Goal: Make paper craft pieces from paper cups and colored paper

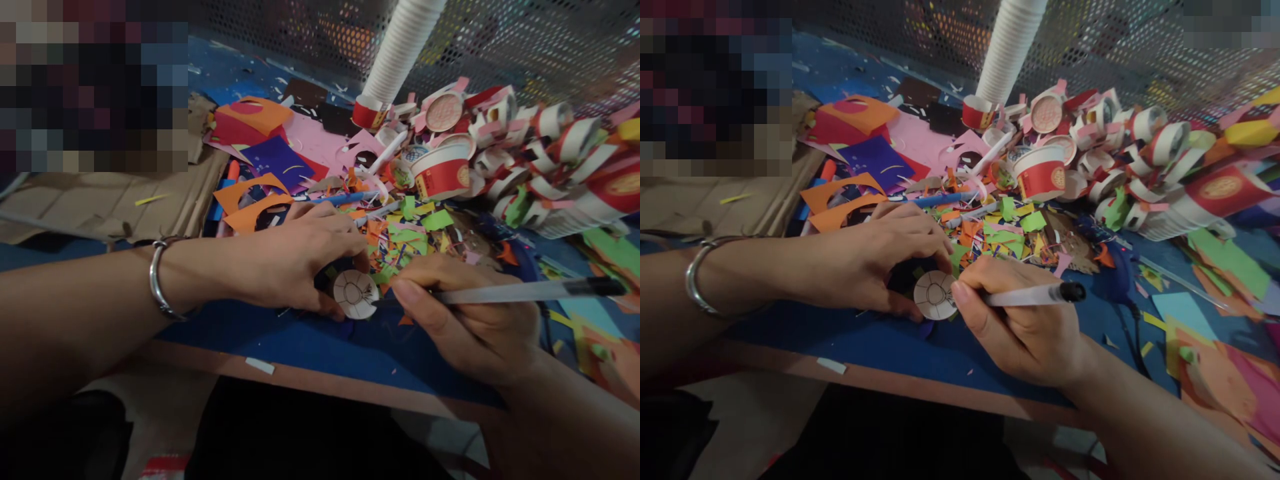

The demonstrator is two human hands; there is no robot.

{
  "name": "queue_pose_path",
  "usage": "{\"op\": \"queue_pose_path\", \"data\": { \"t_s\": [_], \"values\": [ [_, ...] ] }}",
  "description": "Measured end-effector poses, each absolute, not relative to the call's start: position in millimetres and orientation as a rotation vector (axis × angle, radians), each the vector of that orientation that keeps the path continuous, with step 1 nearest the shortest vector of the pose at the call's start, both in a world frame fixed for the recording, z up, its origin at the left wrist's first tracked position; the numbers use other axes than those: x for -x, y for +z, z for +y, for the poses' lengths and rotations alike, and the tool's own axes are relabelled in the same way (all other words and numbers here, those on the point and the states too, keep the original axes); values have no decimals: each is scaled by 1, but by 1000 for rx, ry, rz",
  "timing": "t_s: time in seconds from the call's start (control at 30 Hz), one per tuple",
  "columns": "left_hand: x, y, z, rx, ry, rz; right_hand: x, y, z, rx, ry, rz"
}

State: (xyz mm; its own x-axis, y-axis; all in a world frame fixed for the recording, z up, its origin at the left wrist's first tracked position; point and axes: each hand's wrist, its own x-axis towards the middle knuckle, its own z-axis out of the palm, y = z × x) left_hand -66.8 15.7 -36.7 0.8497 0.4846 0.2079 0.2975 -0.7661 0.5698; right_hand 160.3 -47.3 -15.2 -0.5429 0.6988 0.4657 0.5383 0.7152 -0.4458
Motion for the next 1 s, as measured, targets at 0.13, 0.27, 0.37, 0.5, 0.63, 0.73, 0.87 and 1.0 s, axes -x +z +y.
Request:
{"op": "queue_pose_path", "data": {
  "t_s": [0.13, 0.27, 0.37, 0.5, 0.63, 0.73, 0.87, 1.0],
  "values": [
    [67, -38, 16, -2489, 478, 550, -160, -14, -49, 932, 357, -2288],
    [68, -37, 17, -2507, 465, 548, -160, -15, -49, 936, 341, -2284],
    [68, -37, 17, -2506, 458, 557, -160, -14, -48, 947, 342, -2301],
    [68, -37, 17, -2502, 456, 545, -162, -12, -49, 955, 346, -2311],
    [67, -36, 17, -2498, 467, 556, -160, -14, -49, 932, 321, -2287],
    [67, -37, 17, -2485, 478, 541, -160, -15, -47, 933, 327, -2281],
    [67, -38, 17, -2466, 499, 528, -161, -15, -45, 910, 341, -2297],
    [68, -39, 16, -2461, 501, 530, -161, -16, -44, 944, 400, -2283]
  ]
}}
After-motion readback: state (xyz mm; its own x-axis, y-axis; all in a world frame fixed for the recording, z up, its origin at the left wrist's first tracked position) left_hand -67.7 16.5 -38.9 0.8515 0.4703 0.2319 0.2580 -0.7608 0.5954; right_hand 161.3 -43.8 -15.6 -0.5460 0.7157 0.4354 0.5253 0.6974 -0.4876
